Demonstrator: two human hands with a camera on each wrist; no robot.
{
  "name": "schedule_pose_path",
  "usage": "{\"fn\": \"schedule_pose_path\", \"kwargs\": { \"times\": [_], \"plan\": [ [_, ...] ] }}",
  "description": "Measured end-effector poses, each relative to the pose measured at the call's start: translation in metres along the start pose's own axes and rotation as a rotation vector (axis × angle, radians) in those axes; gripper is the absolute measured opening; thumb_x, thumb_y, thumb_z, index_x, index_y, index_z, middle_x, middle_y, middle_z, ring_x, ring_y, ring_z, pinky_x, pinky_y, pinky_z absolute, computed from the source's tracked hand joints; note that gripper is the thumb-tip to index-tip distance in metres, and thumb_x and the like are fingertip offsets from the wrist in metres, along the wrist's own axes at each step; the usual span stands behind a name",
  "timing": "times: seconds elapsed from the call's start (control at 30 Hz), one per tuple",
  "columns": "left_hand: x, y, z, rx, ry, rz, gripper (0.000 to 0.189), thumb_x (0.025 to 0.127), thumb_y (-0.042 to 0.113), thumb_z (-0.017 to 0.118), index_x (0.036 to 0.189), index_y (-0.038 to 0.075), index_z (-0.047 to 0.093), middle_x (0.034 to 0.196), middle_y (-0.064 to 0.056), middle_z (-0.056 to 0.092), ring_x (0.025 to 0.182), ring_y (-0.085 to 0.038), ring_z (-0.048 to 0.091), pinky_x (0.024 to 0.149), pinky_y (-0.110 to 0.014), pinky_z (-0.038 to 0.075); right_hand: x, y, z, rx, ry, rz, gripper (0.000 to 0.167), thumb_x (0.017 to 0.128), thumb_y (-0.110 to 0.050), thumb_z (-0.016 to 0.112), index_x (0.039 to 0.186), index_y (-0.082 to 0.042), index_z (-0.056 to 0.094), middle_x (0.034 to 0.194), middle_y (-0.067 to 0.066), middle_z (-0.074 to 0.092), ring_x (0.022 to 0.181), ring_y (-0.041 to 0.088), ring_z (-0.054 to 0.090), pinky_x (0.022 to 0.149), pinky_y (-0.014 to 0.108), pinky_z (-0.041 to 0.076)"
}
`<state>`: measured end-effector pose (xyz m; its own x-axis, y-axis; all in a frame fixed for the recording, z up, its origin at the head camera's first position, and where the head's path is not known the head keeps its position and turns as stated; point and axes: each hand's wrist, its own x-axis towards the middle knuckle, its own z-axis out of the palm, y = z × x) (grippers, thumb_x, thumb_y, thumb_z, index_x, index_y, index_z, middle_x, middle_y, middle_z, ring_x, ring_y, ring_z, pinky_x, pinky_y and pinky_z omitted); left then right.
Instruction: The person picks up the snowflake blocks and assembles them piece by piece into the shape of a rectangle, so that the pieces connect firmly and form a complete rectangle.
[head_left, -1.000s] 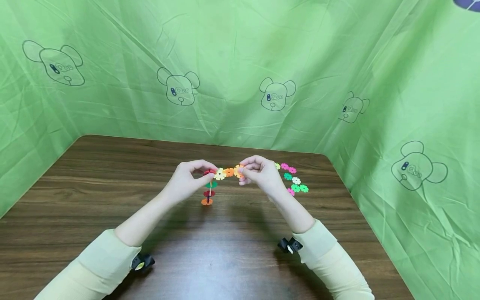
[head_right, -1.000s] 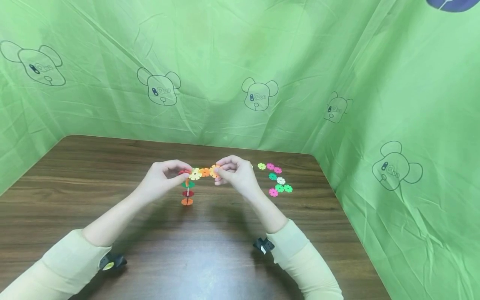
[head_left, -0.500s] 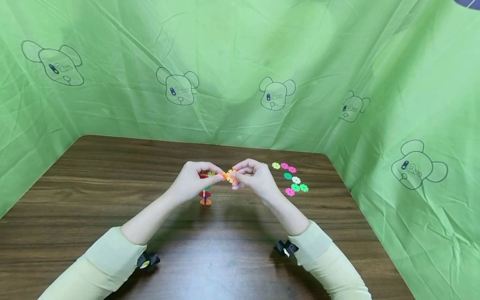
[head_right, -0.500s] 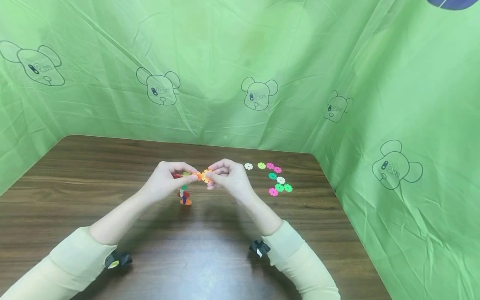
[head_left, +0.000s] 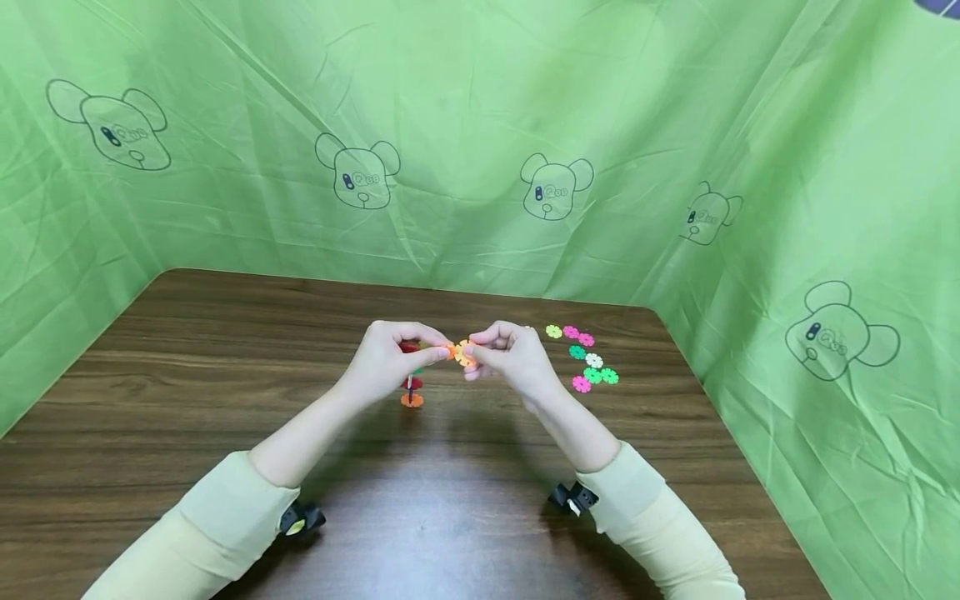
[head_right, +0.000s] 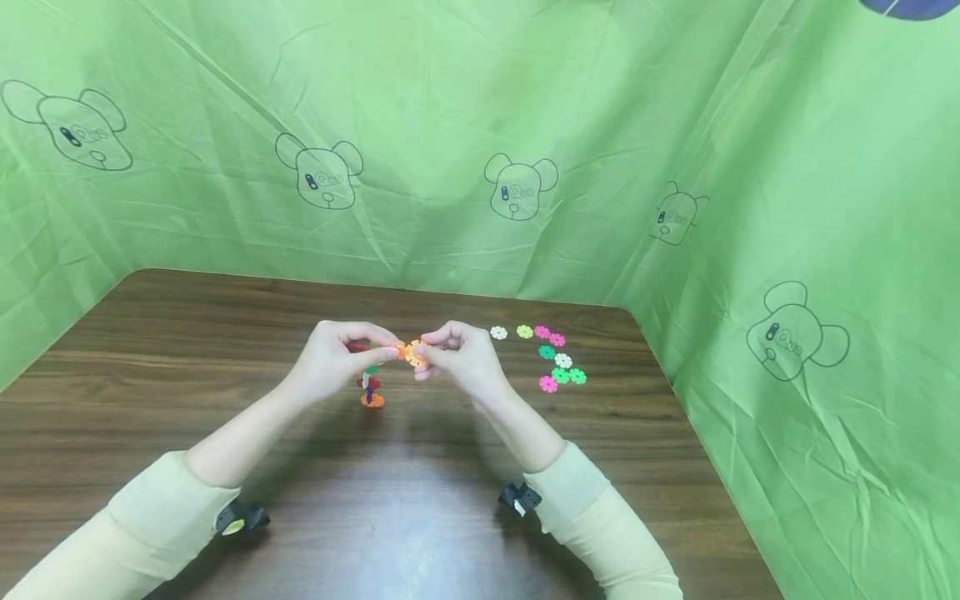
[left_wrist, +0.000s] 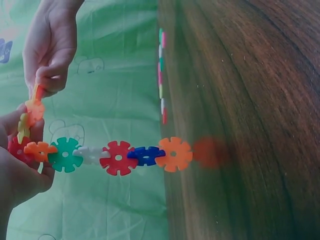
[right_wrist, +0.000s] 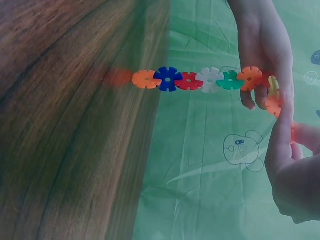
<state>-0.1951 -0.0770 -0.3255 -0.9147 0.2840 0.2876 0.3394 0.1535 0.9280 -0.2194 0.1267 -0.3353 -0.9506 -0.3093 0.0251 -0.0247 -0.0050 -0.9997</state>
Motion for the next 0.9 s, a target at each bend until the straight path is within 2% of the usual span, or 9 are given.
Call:
{"fn": "schedule_pose_path", "kwargs": {
  "times": [0.13,0.27,0.43,0.57,0.73,0.9],
  "plan": [
    [0.0,-0.0017,0.0008,-0.025,-0.005,0.009,0.01,0.082,0.006,0.073,0.089,0.0,0.073,0.092,-0.013,0.071,0.047,-0.009,0.053,0.042,-0.03,0.048,-0.0006,0.0013,0.0009,0.018,0.017,0.014,0.02,0.085,0.004,0.065,0.101,0.012,0.058,0.081,0.012,0.069,0.059,0.018,0.068,0.066,0.04,0.057],
    [-0.0004,-0.0016,0.0018,-0.016,-0.002,0.02,0.008,0.081,0.005,0.073,0.088,0.0,0.073,0.091,-0.013,0.071,0.048,-0.008,0.053,0.042,-0.027,0.048,-0.0016,0.0029,0.0025,0.04,0.024,0.025,0.02,0.085,0.003,0.066,0.102,0.011,0.059,0.08,0.012,0.068,0.059,0.018,0.068,0.067,0.04,0.057],
    [-0.0005,-0.0009,0.0032,0.026,0.003,0.053,0.006,0.081,0.004,0.073,0.086,0.001,0.073,0.089,-0.012,0.071,0.04,-0.007,0.041,0.038,-0.021,0.039,-0.0027,0.0052,0.0035,0.074,0.022,0.029,0.019,0.085,0.003,0.066,0.101,0.011,0.059,0.08,0.013,0.066,0.059,0.019,0.068,0.068,0.04,0.057],
    [-0.0006,-0.0009,0.0035,0.035,0.0,0.052,0.006,0.081,0.005,0.073,0.086,0.001,0.073,0.087,-0.011,0.071,0.039,-0.007,0.037,0.036,-0.02,0.035,-0.0032,0.0065,0.0031,0.097,0.012,0.03,0.022,0.085,0.004,0.065,0.103,0.014,0.057,0.08,0.013,0.067,0.06,0.019,0.068,0.068,0.039,0.057],
    [-0.0016,0.0012,0.0034,0.056,0.007,0.071,0.008,0.08,0.005,0.074,0.086,0.0,0.074,0.089,-0.012,0.071,0.042,-0.009,0.044,0.038,-0.022,0.04,-0.0032,0.0073,0.0021,0.111,-0.005,0.056,0.022,0.086,0.005,0.064,0.104,0.014,0.056,0.081,0.012,0.067,0.061,0.019,0.068,0.068,0.038,0.057],
    [-0.0021,0.0025,0.0027,0.116,0.04,0.143,0.008,0.077,0.004,0.076,0.084,0.0,0.074,0.089,-0.011,0.071,0.066,-0.012,0.061,0.052,-0.02,0.048,-0.0034,0.0051,-0.0006,0.083,-0.049,0.041,0.024,0.087,0.003,0.063,0.107,0.013,0.054,0.084,0.011,0.068,0.063,0.017,0.068,0.07,0.04,0.057]
  ]
}}
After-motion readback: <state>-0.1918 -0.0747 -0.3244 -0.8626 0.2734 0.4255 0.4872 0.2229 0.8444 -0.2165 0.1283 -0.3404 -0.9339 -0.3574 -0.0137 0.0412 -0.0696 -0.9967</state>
